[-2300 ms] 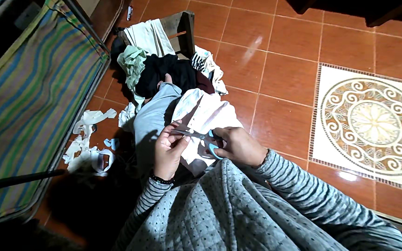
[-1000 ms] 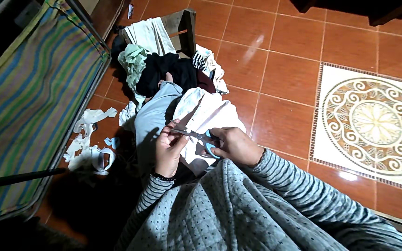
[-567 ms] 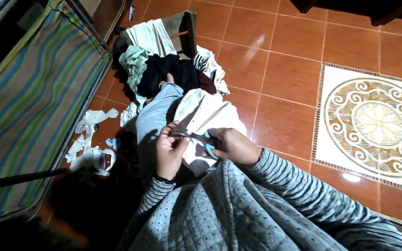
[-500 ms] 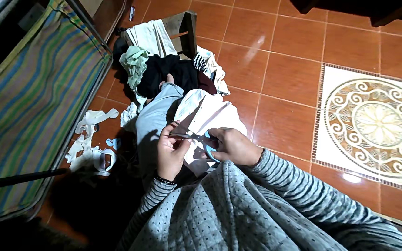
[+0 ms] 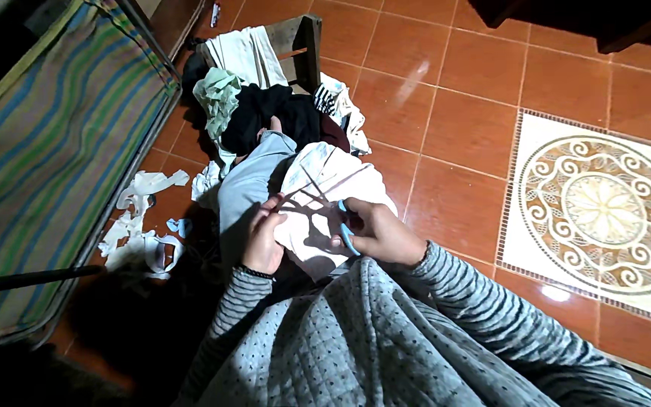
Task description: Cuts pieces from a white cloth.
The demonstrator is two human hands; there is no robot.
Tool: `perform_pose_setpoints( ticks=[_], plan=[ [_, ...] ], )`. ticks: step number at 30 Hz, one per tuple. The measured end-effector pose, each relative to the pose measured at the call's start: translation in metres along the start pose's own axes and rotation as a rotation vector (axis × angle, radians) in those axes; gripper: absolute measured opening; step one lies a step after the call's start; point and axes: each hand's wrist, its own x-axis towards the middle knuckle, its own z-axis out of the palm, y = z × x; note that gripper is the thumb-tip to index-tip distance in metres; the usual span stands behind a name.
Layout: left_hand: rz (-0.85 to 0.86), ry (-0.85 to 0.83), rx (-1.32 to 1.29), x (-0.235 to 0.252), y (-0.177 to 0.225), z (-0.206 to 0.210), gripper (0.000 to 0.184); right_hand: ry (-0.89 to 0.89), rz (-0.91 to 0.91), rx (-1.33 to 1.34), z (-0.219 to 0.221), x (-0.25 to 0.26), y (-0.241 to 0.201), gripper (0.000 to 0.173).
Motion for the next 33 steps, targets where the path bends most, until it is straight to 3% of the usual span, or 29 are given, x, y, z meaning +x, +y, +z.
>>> perform_pose_setpoints(
  ticks=[1, 3, 5, 6, 9, 11, 16, 20, 25, 33],
  plan=[
    [-0.122, -0.009, -0.050, 0.005, 0.002, -0.001, 0.036, 0.019, 0.025, -0.016, -0.002, -0.002, 0.004, 0.055],
    [-0.284, -0.076, -0.082, 0.016, 0.003, -0.006, 0.054, 0.038, 0.078, -0.072, -0.006, -0.007, 0.011, 0.052],
    [-0.354, -0.161, 0.010, 0.026, 0.005, -0.009, 0.071, 0.028, 0.122, -0.106, -0.006, -0.013, 0.016, 0.049],
    [-0.350, -0.197, 0.087, 0.031, 0.005, -0.010, 0.067, 0.017, 0.137, -0.110, -0.006, -0.016, 0.018, 0.049],
    [-0.250, -0.200, 0.251, 0.038, 0.004, -0.005, 0.024, -0.019, 0.180, -0.093, -0.007, -0.023, 0.017, 0.048],
    [-0.183, -0.217, 0.271, 0.036, 0.005, 0.001, 0.015, 0.004, 0.180, -0.087, -0.006, -0.027, 0.017, 0.046],
    [-0.027, -0.290, 0.185, 0.028, -0.009, 0.001, 0.020, 0.168, 0.074, -0.220, -0.003, -0.038, 0.022, 0.056],
    [0.043, -0.238, 0.212, 0.018, -0.016, 0.005, 0.015, 0.228, 0.006, -0.362, -0.003, -0.043, 0.021, 0.058],
    [0.197, -0.258, 0.269, 0.014, -0.020, 0.005, 0.017, 0.234, -0.033, -0.422, -0.007, -0.043, 0.016, 0.054],
    [0.256, -0.257, 0.336, 0.004, -0.018, 0.012, 0.019, 0.178, -0.040, -0.443, -0.012, -0.036, 0.008, 0.051]
  ],
)
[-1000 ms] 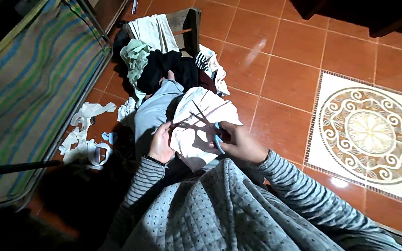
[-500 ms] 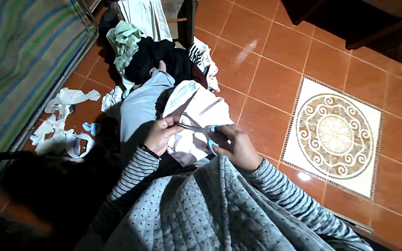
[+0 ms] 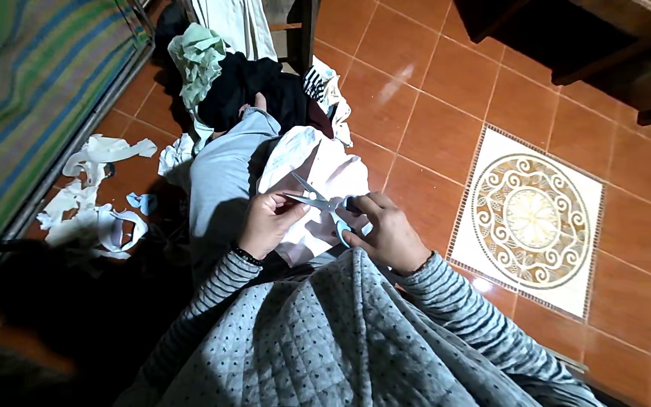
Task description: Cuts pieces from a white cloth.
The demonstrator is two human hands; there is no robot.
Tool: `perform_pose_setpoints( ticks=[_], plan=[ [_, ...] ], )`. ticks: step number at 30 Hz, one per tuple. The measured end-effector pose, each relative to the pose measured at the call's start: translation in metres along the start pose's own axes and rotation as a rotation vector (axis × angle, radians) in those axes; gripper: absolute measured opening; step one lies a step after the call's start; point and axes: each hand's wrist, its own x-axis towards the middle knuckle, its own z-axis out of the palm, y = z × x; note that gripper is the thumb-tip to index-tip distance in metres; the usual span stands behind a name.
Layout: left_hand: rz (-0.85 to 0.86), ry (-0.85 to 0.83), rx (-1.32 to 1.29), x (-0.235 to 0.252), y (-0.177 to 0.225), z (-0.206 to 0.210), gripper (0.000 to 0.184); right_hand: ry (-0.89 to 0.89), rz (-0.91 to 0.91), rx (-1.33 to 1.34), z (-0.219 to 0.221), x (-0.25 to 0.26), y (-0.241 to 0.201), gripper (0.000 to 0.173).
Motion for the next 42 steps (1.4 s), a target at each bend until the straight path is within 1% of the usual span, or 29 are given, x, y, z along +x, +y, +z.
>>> perform_pose_setpoints(
  ticks=[5, 12, 18, 23, 25, 27, 31, 33, 35, 39, 42],
  plan=[
    [-0.017, 0.015, -0.038, -0.001, 0.000, 0.002, 0.013, -0.053, -0.011, -0.033, -0.002, 0.006, -0.002, 0.051],
    [-0.049, 0.036, -0.048, -0.002, -0.003, 0.002, 0.012, -0.160, -0.008, -0.009, -0.005, 0.011, -0.004, 0.051],
    [-0.012, 0.042, -0.029, 0.000, -0.011, 0.001, 0.013, -0.152, -0.041, 0.002, -0.001, 0.012, 0.000, 0.049],
    [-0.018, 0.060, -0.009, -0.001, -0.010, 0.003, 0.010, -0.124, -0.025, 0.028, 0.004, 0.011, 0.000, 0.037],
    [0.002, 0.059, 0.006, -0.001, -0.011, 0.002, 0.010, -0.138, 0.003, 0.040, 0.003, 0.012, -0.002, 0.035],
    [0.023, 0.062, 0.035, -0.001, -0.012, 0.002, 0.010, -0.162, 0.037, 0.058, 0.003, 0.013, -0.004, 0.036],
    [0.020, 0.061, 0.065, -0.001, -0.009, 0.004, 0.011, -0.165, 0.059, 0.090, 0.005, 0.014, -0.005, 0.051],
    [0.001, 0.067, 0.071, -0.002, -0.008, 0.004, 0.010, -0.144, 0.046, 0.076, 0.007, 0.014, -0.005, 0.052],
    [-0.020, 0.068, 0.071, -0.002, -0.007, 0.003, 0.009, -0.122, 0.029, 0.062, 0.009, 0.013, -0.005, 0.048],
    [-0.005, 0.069, 0.089, -0.002, -0.009, 0.002, 0.008, -0.088, 0.009, 0.025, 0.010, 0.013, -0.003, 0.033],
    [-0.006, 0.071, 0.106, -0.002, -0.009, 0.002, 0.007, -0.091, 0.003, 0.025, 0.009, 0.013, -0.002, 0.031]
  ],
)
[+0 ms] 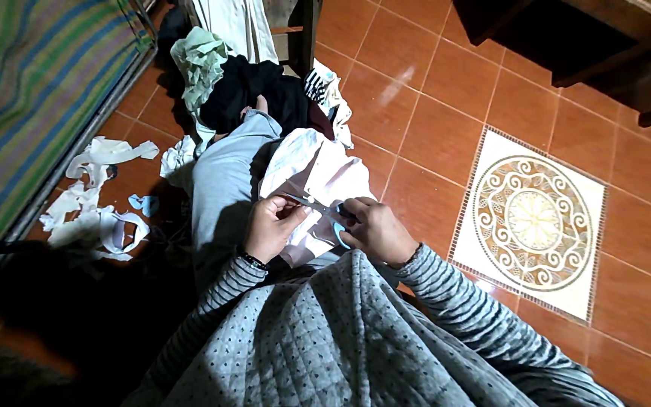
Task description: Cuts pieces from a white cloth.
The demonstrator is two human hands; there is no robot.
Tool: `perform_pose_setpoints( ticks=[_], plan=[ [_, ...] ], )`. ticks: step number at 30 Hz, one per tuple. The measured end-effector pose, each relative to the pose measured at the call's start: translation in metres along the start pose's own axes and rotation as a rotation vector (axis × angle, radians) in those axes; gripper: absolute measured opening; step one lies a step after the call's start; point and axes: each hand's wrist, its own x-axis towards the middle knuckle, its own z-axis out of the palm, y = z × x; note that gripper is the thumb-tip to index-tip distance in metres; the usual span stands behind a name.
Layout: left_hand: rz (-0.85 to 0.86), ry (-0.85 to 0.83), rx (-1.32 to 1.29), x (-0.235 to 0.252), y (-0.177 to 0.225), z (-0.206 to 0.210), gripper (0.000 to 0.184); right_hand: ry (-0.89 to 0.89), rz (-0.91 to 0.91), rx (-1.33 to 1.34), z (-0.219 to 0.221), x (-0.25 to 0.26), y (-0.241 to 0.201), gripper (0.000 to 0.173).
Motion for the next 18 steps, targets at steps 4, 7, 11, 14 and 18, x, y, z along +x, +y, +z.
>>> perform_pose_setpoints(
  ticks=[4, 7, 11, 14, 18],
  plan=[
    [-0.078, 0.002, -0.020, 0.0009, 0.0021, 0.0001, 0.011, -0.046, 0.026, 0.025, -0.0015, 0.0027, -0.0007, 0.035],
    [-0.025, -0.030, 0.022, 0.0011, -0.0010, -0.0009, 0.008, -0.056, 0.015, 0.026, -0.0011, 0.0047, 0.0007, 0.038],
    [0.089, -0.059, 0.072, -0.0003, -0.0020, 0.0002, 0.011, -0.078, 0.010, 0.028, -0.0019, 0.0068, -0.0011, 0.053],
    [0.107, -0.050, 0.051, -0.0010, -0.0003, 0.0004, 0.010, -0.045, -0.016, 0.004, -0.0011, 0.0073, -0.0007, 0.052],
    [0.126, -0.045, 0.059, -0.0020, -0.0007, -0.0005, 0.007, -0.027, -0.033, -0.004, 0.0001, 0.0059, 0.0001, 0.045]
  ],
)
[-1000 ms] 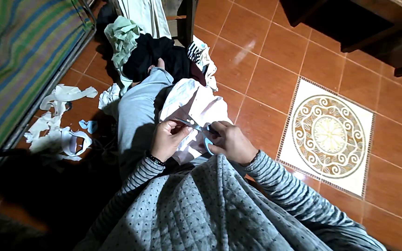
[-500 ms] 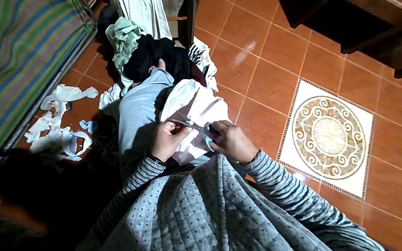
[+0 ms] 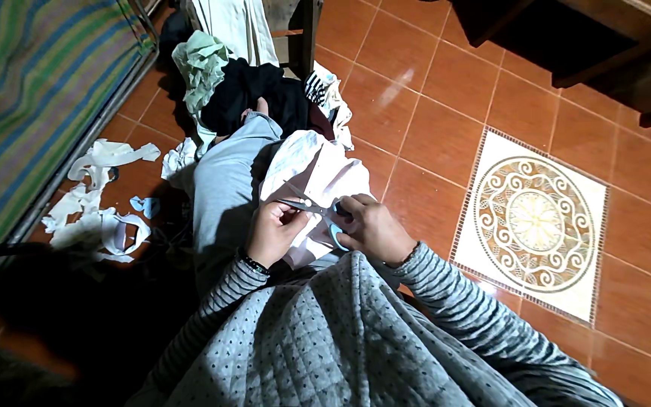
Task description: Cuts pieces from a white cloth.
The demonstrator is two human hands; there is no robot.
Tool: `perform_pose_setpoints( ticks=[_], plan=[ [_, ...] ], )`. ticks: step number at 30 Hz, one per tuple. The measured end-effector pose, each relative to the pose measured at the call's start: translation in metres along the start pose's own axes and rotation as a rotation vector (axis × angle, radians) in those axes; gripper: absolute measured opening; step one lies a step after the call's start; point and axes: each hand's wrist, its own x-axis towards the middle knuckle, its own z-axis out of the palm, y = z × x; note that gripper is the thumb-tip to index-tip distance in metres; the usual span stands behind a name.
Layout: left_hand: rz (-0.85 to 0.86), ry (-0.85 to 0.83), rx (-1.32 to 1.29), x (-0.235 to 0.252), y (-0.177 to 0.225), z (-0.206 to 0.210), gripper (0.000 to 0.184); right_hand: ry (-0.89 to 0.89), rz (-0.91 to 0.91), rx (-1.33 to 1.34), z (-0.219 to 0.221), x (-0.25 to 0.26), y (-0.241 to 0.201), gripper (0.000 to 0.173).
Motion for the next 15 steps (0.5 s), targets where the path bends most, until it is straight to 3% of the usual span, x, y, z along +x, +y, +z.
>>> perform_pose_setpoints(
  ticks=[8, 15],
  plan=[
    [0.035, 0.026, 0.058, -0.0001, -0.0043, 0.0002, 0.003, 0.026, 0.023, 0.008, 0.0037, -0.0042, -0.0028, 0.028],
    [0.096, 0.081, 0.117, -0.0007, -0.0021, 0.0007, 0.006, -0.063, 0.107, 0.158, 0.0033, -0.0015, -0.0047, 0.031]
  ],
)
